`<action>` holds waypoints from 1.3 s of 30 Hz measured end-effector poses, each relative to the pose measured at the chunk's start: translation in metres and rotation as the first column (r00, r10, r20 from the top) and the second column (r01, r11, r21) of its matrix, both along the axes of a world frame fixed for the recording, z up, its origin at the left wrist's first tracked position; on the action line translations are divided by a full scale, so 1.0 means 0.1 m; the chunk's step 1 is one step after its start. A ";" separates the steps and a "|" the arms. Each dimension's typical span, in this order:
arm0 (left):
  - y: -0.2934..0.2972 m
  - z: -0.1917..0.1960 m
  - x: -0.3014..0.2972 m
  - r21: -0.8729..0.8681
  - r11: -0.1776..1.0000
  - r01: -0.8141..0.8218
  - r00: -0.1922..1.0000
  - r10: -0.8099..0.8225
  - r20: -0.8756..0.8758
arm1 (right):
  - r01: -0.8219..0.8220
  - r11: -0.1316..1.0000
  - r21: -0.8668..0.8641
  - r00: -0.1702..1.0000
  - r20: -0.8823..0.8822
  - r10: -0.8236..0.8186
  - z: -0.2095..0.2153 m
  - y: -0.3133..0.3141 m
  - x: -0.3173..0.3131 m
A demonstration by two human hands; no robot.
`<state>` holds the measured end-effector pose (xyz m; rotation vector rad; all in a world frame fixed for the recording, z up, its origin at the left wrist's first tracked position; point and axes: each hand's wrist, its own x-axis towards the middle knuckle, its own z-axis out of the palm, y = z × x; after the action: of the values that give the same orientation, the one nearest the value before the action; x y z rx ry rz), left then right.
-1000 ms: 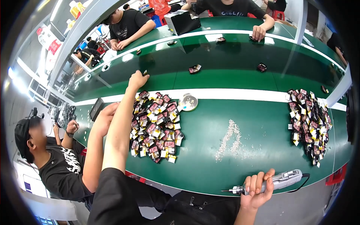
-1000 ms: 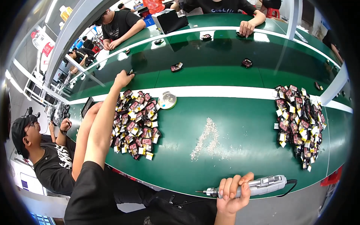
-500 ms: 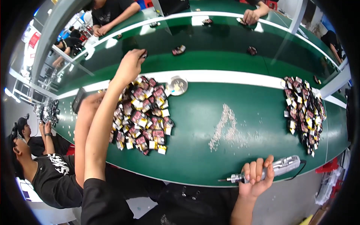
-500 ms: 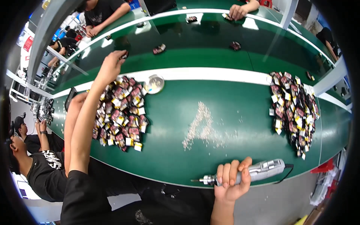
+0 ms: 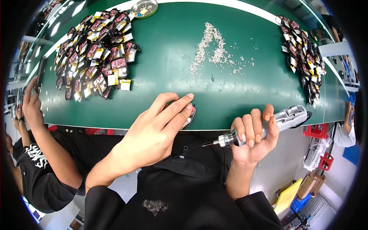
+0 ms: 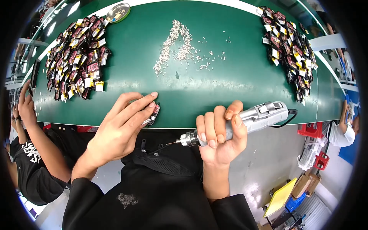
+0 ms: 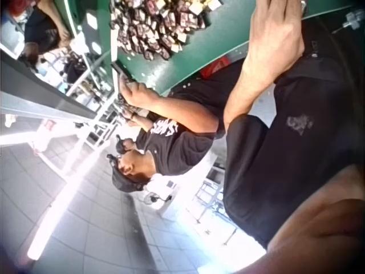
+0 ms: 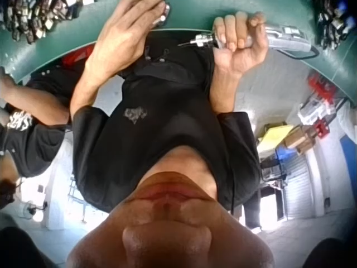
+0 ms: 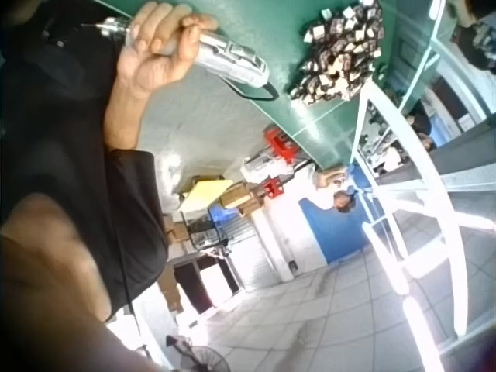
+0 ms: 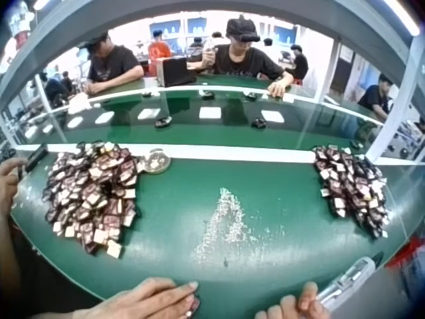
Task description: Assemble small electronic components by using an electric screwdriver to fasten screws onto the parts on an assembly line.
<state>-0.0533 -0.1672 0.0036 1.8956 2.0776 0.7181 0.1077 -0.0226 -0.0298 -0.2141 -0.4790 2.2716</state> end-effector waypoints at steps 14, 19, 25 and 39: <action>0.08 -0.22 0.07 0.286 0.938 0.197 0.902 -0.059 -0.429 | -0.086 0.996 -0.022 0.972 0.218 0.089 -0.10 -0.76 -0.21; 0.06 -0.18 0.07 0.214 0.959 0.187 0.924 -0.098 -0.370 | -0.045 0.999 -0.012 0.975 0.217 0.047 -0.12 -0.71 -0.20; 0.02 -0.06 0.06 0.037 0.988 0.150 0.975 -0.141 -0.174 | -0.165 0.975 0.151 0.983 0.100 0.151 0.08 -0.35 -0.10; 0.00 -0.25 0.07 0.189 0.966 0.174 0.950 -0.115 -0.290 | -0.159 0.820 0.550 0.987 0.095 0.127 0.22 0.26 -0.47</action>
<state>-0.0461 -0.1673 -0.0215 2.3619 2.0557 0.6986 0.0609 0.0031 -0.0080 0.0627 -1.1973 2.1631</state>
